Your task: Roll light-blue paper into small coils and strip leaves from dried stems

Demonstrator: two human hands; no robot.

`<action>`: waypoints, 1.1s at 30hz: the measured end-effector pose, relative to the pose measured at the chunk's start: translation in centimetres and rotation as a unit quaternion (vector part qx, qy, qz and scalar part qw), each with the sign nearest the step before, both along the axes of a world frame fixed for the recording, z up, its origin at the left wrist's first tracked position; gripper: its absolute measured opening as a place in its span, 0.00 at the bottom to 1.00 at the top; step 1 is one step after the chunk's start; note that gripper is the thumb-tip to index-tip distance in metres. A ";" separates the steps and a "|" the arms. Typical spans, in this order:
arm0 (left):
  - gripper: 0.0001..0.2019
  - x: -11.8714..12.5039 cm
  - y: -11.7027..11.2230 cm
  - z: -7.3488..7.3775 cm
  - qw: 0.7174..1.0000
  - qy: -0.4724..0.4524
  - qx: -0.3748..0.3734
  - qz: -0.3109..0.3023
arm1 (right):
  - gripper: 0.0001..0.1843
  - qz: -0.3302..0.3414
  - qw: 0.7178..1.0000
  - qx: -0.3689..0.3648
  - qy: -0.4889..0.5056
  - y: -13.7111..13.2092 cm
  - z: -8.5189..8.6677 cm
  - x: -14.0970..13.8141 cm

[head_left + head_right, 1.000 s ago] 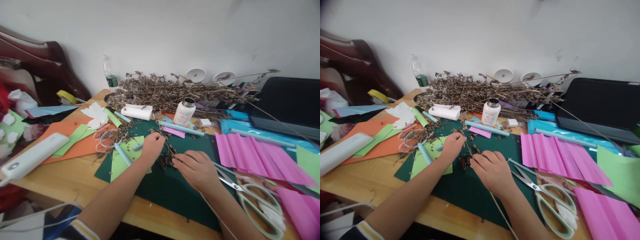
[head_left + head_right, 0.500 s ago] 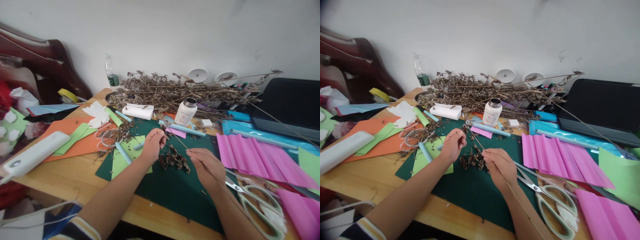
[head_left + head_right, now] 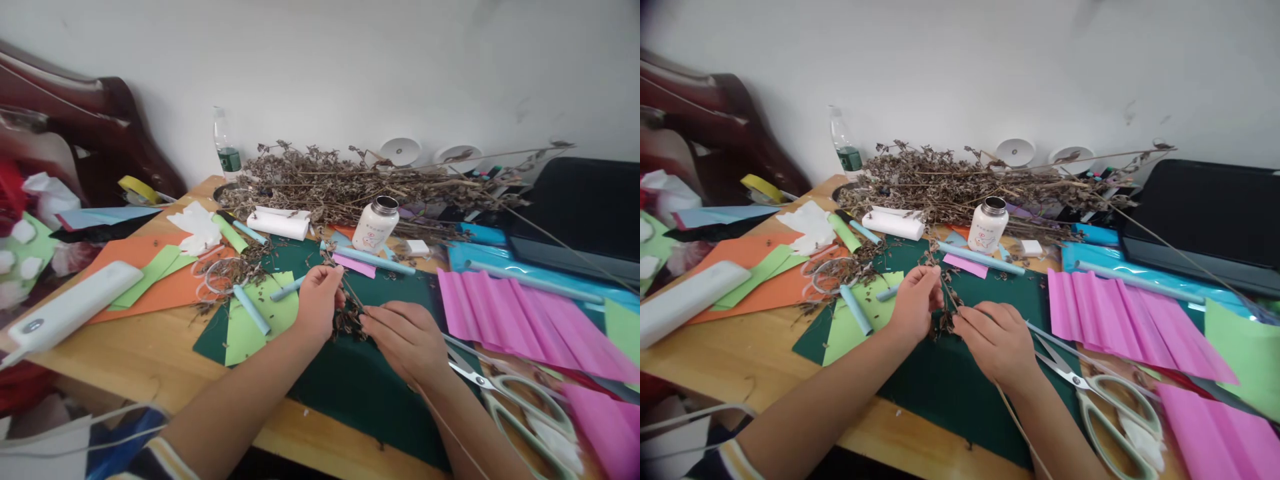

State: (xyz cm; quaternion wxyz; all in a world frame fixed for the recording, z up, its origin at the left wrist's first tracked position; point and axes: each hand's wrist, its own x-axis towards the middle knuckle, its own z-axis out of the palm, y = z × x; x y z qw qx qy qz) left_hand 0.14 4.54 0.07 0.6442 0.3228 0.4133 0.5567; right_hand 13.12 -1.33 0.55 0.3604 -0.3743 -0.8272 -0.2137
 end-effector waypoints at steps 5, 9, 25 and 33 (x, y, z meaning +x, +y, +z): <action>0.13 0.1 0.0 -0.3 0.999 0.003 -0.054 0.005 | 0.08 -0.005 0.999 0.005 -0.039 0.0 0.2 -0.2; 0.11 0.0 -0.3 0.2 0.996 -0.044 -0.080 0.013 | 0.08 -0.007 0.998 -0.006 -0.063 -0.1 0.2 0.1; 0.08 0.1 -0.8 1.0 0.972 -0.223 -0.069 -0.023 | 0.09 0.012 0.911 -0.212 0.354 -0.2 -1.3 0.0; 0.09 0.2 -1.0 0.9 0.983 -0.180 -0.023 -0.037 | 0.05 0.101 0.667 -0.286 0.681 0.1 -1.9 -0.8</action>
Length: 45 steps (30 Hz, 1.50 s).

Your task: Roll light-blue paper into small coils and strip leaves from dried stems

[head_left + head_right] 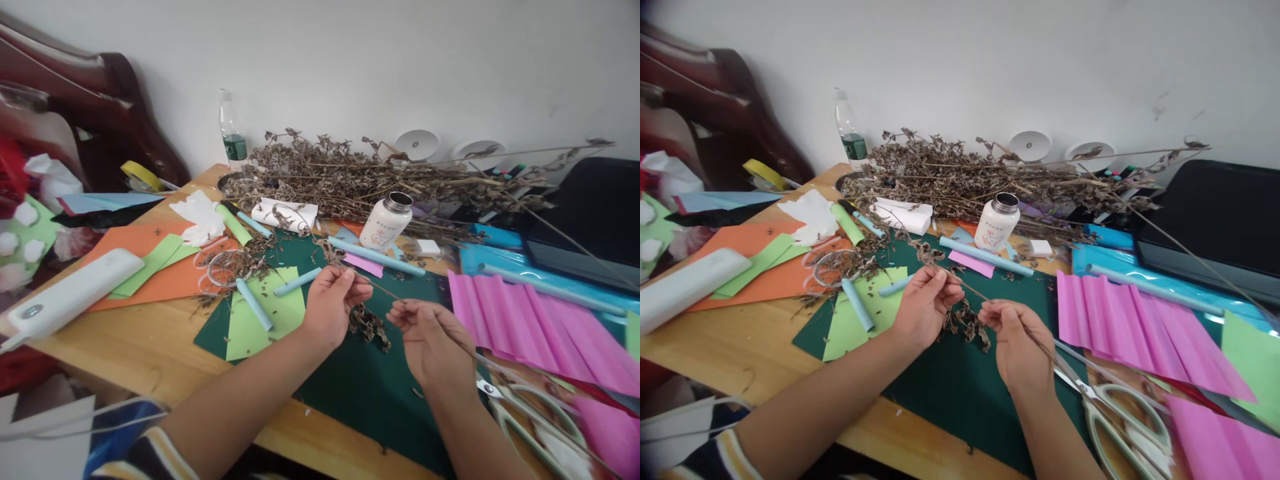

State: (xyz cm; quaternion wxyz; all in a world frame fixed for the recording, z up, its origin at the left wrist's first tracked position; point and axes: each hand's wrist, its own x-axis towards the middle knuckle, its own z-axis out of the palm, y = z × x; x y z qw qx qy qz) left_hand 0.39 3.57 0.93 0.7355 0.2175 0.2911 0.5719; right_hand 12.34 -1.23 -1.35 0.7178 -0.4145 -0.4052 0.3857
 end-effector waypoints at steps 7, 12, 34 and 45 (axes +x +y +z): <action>0.08 -0.2 0.6 -0.5 0.988 0.147 0.049 0.021 | 0.06 0.050 0.995 -0.048 0.076 0.4 0.1 0.2; 0.08 -1.6 2.2 -0.4 0.959 0.273 0.020 0.067 | 0.05 -0.046 0.998 0.023 0.036 0.2 0.9 1.5; 0.06 -2.7 2.5 -0.6 0.832 0.476 0.273 -0.080 | 0.05 -0.021 0.997 0.026 0.072 1.1 0.7 2.6; 0.09 -3.1 3.4 0.1 0.987 0.104 0.053 -0.107 | 0.04 0.061 0.996 -0.002 0.059 0.9 0.7 1.8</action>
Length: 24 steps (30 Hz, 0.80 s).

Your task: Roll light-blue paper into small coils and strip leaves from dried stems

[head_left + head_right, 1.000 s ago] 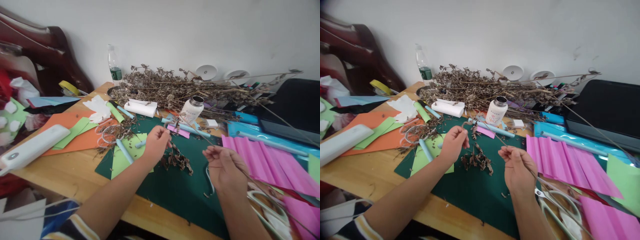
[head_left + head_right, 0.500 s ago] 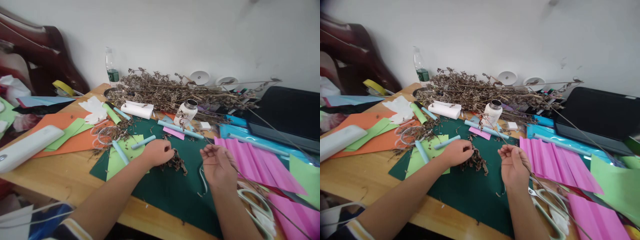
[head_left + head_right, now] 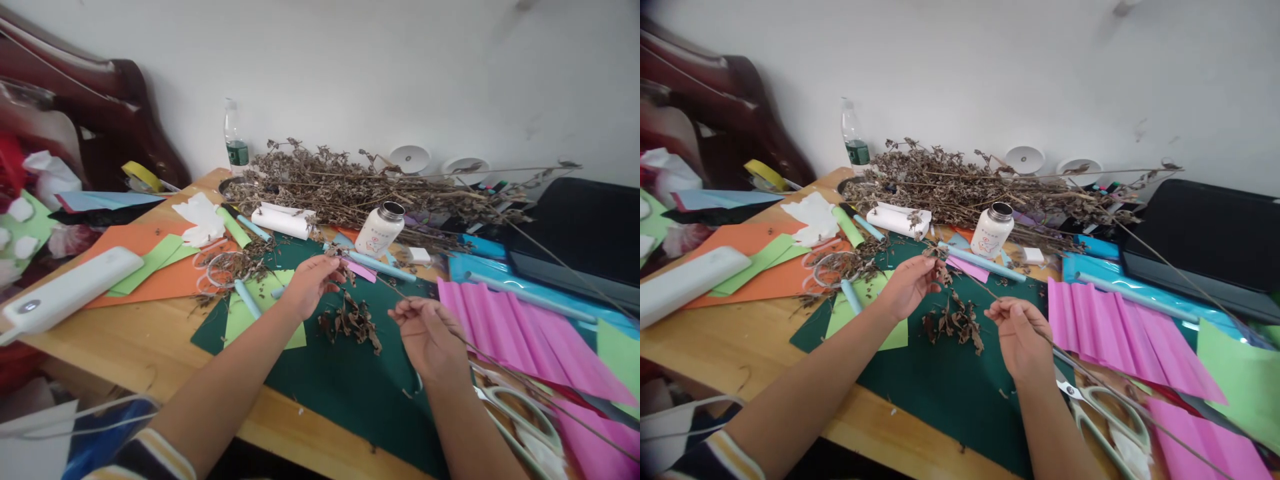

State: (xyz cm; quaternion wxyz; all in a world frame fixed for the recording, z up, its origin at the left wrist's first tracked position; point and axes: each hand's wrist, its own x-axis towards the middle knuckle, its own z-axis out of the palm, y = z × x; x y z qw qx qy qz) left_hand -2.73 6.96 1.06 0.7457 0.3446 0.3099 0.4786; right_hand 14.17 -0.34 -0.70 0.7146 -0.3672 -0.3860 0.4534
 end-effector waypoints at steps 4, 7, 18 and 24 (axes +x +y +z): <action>0.07 0.2 -0.4 0.1 1.000 -0.018 -0.017 0.019 | 0.04 0.020 1.000 -0.012 -0.003 -0.1 -0.1 -0.1; 0.06 0.3 -0.3 0.0 0.999 -0.020 -0.027 0.017 | 0.05 0.031 0.999 -0.015 -0.022 -0.1 -0.2 0.0; 0.05 0.6 -0.5 -0.6 0.991 -0.078 -0.102 -0.026 | 0.04 0.041 0.998 -0.001 -0.046 -0.1 -0.7 0.2; 0.05 1.8 -1.7 -1.2 0.994 -0.022 -0.036 -0.104 | 0.04 0.059 0.996 0.012 -0.067 0.0 -0.9 -0.3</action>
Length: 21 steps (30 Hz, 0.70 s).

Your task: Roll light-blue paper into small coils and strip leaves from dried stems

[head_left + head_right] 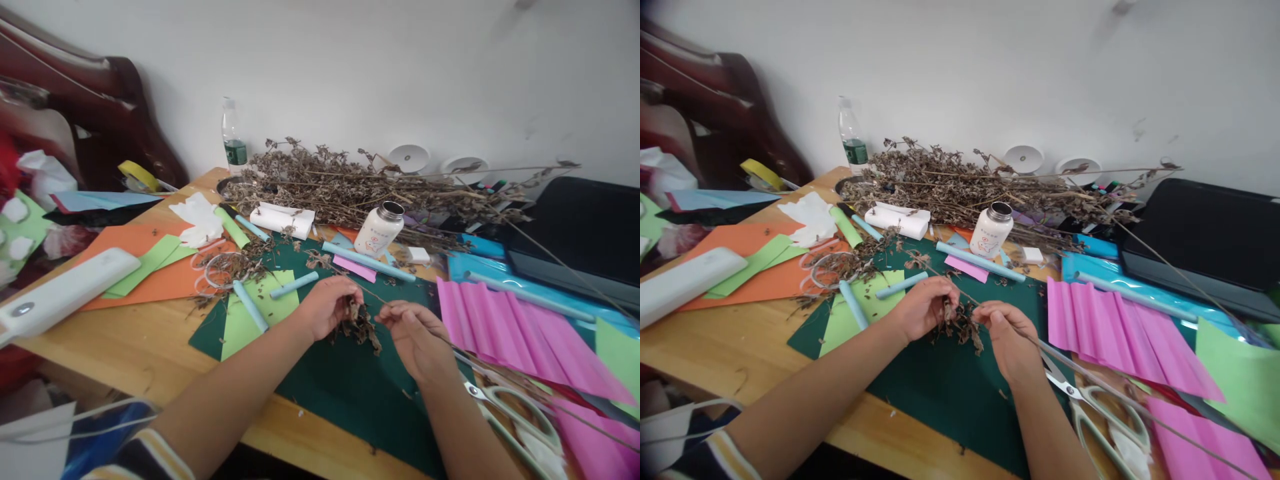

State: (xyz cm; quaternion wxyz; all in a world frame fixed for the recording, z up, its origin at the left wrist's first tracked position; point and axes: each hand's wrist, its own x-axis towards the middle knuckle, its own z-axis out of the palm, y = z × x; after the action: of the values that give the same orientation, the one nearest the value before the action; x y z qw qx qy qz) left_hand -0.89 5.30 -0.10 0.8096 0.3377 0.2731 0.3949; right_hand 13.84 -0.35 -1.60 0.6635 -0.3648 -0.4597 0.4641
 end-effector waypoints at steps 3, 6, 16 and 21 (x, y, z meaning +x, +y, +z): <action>0.05 0.2 -0.1 0.0 0.995 0.087 0.046 0.007 | 0.04 -0.016 1.000 0.006 0.007 0.0 0.3 0.2; 0.06 -0.3 0.4 0.2 0.987 0.141 0.055 0.045 | 0.04 -0.037 0.999 0.007 0.004 0.0 0.4 0.6; 0.12 -1.1 1.4 0.8 0.978 0.030 -0.068 0.194 | 0.08 -0.100 0.967 0.079 -0.221 -0.3 -0.3 1.2; 0.14 -1.5 1.9 0.9 0.972 0.029 -0.134 0.192 | 0.12 -0.072 0.941 0.135 -0.302 -0.5 0.6 1.2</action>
State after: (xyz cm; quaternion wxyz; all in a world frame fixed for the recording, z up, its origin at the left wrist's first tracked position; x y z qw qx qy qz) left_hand -2.37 7.18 0.83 0.7481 0.1784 0.4072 0.4926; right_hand 15.04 -0.80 -1.04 0.5683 -0.4269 -0.6694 0.2162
